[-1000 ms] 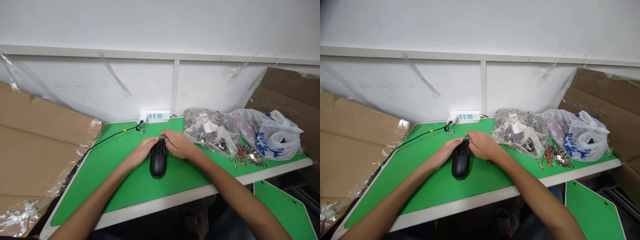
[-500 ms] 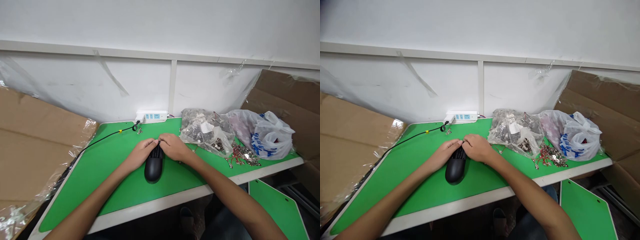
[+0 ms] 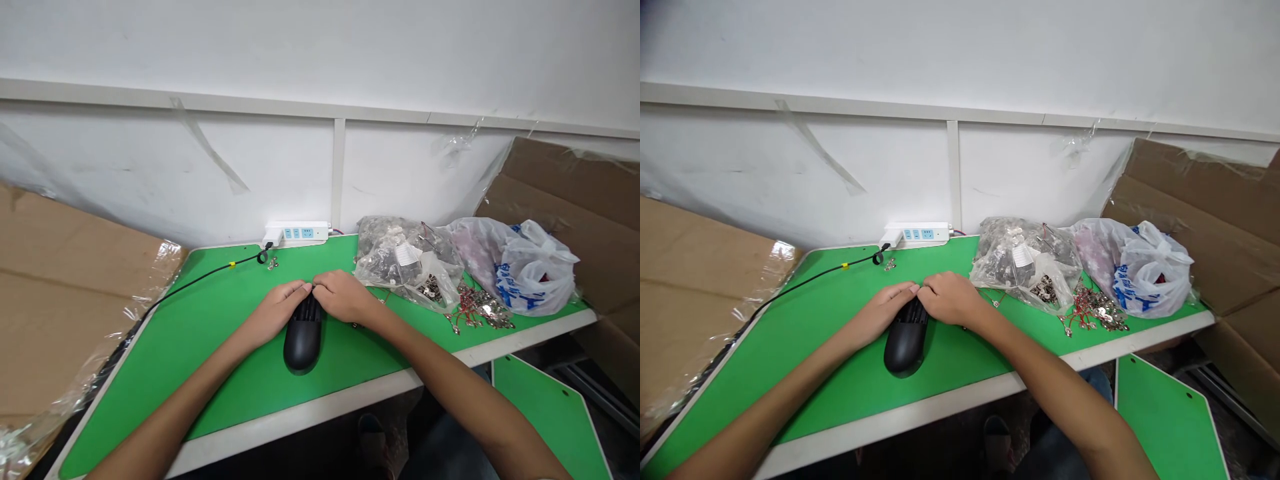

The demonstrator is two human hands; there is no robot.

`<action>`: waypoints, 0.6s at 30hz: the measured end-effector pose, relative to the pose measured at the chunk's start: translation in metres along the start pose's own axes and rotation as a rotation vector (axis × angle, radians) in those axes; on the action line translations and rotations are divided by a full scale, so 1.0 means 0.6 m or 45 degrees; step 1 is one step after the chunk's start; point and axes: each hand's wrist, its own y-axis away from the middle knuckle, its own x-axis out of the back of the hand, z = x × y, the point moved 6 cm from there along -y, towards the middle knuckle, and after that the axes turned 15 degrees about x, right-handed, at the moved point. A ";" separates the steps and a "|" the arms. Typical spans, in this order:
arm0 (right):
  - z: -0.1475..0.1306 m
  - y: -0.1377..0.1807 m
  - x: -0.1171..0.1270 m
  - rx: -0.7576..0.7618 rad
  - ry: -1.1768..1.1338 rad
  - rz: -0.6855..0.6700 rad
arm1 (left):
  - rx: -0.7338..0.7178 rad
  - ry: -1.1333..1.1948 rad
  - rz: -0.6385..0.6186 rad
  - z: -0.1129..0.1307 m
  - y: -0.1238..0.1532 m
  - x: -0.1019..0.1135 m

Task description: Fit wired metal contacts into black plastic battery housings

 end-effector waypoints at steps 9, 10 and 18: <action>0.002 -0.001 -0.006 0.008 -0.053 -0.091 | 0.030 -0.042 -0.005 0.002 0.004 -0.004; 0.002 -0.001 -0.007 0.016 -0.065 -0.086 | 0.028 -0.048 -0.003 0.002 0.004 -0.004; 0.003 0.001 -0.003 -0.019 -0.210 -0.028 | 0.015 -0.077 0.009 -0.001 0.002 -0.004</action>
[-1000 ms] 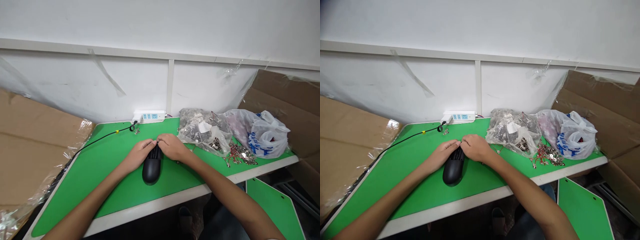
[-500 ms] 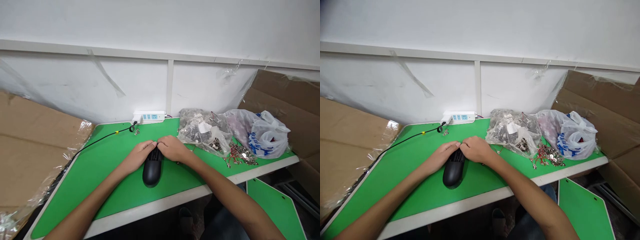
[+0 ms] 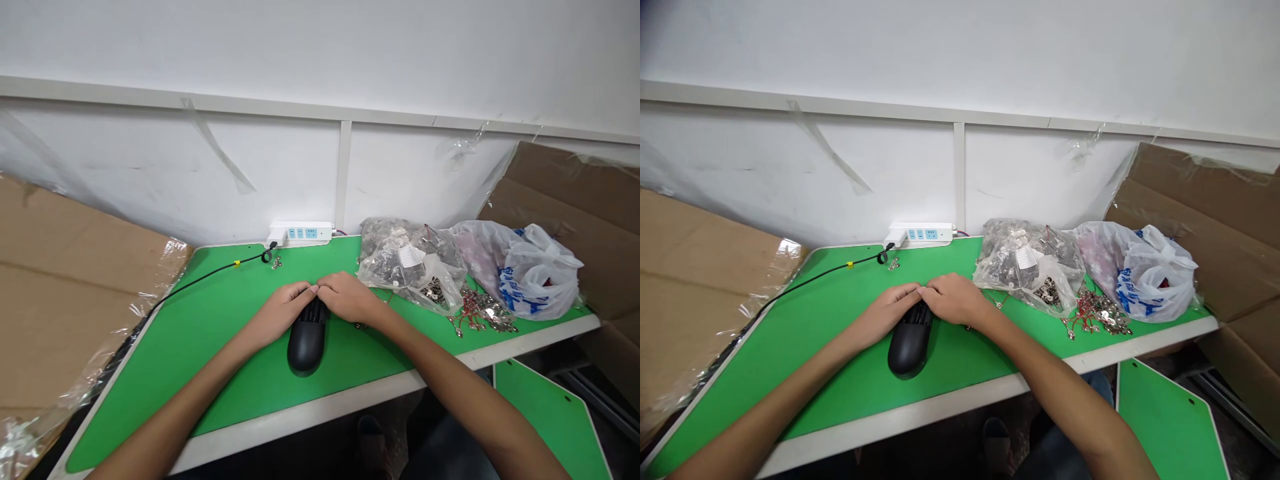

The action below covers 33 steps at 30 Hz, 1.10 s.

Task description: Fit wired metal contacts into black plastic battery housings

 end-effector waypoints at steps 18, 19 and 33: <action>-0.009 0.005 0.012 -0.019 -0.264 0.003 | -0.036 -0.098 0.041 0.008 0.008 -0.002; -0.009 0.006 0.012 -0.018 -0.275 0.000 | -0.045 -0.103 0.048 0.008 0.008 -0.003; -0.018 0.006 0.015 0.003 -0.328 -0.040 | -0.153 -0.094 0.178 0.012 0.018 -0.005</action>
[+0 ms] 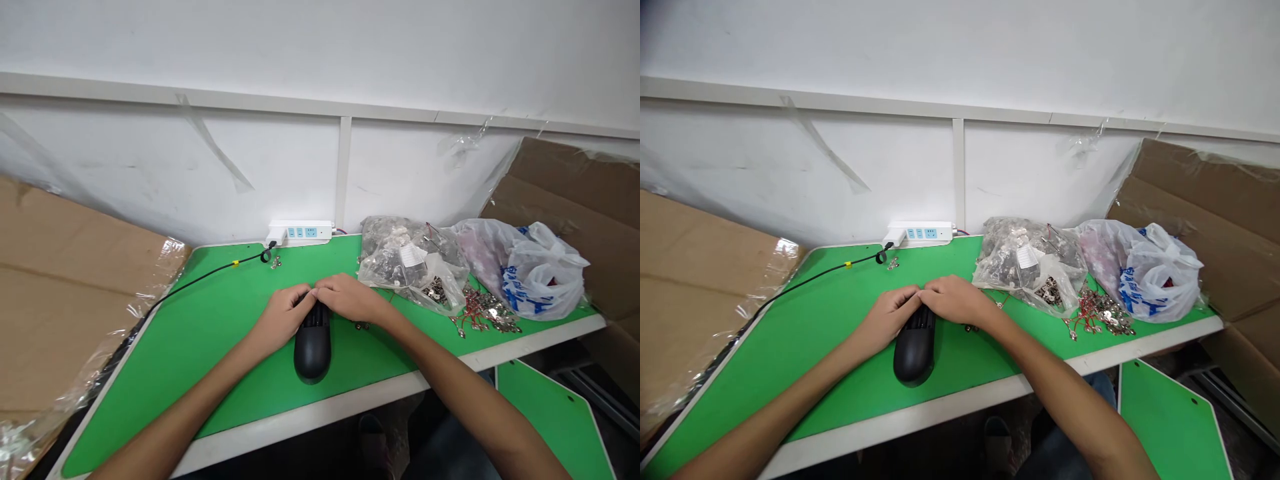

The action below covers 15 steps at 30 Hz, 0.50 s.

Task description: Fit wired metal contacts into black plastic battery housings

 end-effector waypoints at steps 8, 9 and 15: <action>0.003 0.000 -0.001 0.022 0.010 0.006 | -0.016 -0.033 0.023 -0.001 0.003 -0.001; 0.003 -0.001 -0.001 0.032 0.013 0.007 | -0.020 -0.035 0.022 0.000 0.003 -0.001; 0.003 -0.001 -0.001 0.071 0.032 0.014 | -0.030 -0.020 0.027 0.005 0.004 -0.001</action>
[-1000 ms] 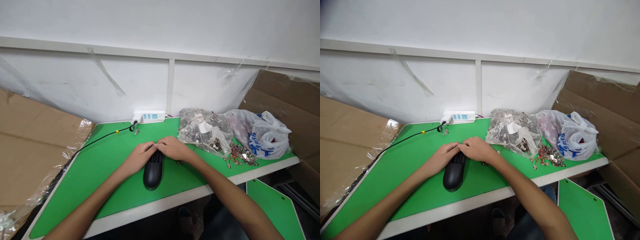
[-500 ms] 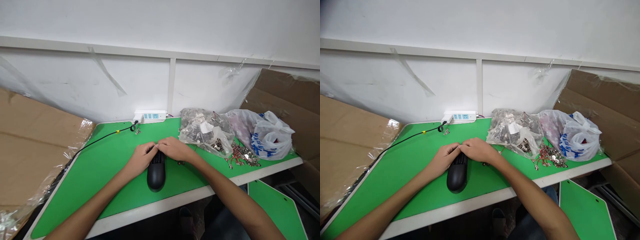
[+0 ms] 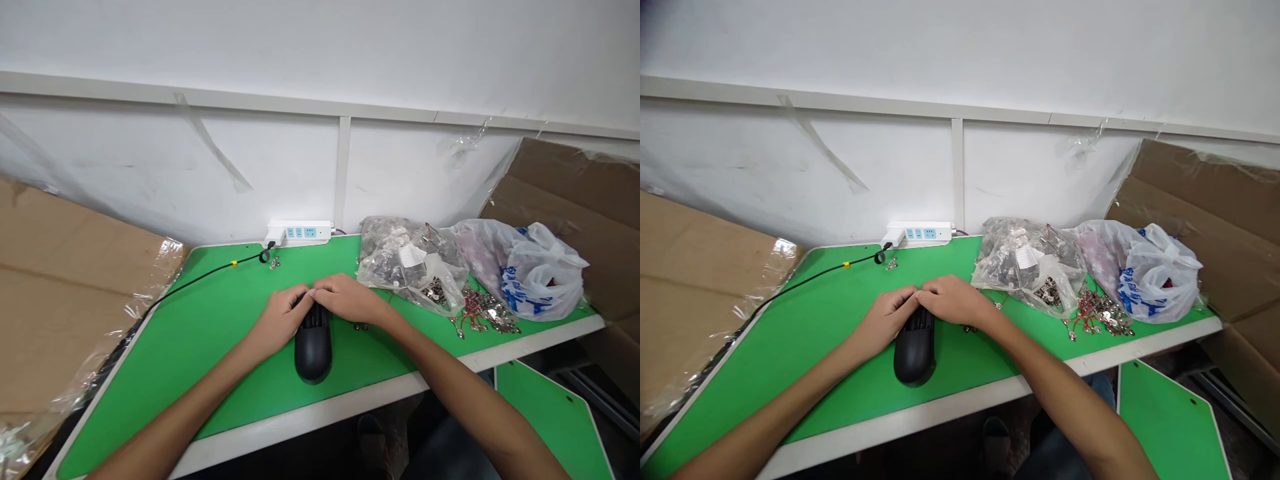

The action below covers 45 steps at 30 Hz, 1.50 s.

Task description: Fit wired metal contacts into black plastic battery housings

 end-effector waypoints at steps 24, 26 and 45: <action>-0.009 0.011 0.034 0.082 -0.104 0.534 | 0.405 1.074 -0.019 -0.033 -0.024 0.021; -0.004 0.014 0.041 0.056 -0.100 0.598 | 0.397 1.174 -0.042 -0.033 -0.026 0.028; -0.021 0.022 0.043 0.294 0.129 0.642 | 0.504 1.364 0.005 -0.045 -0.033 0.039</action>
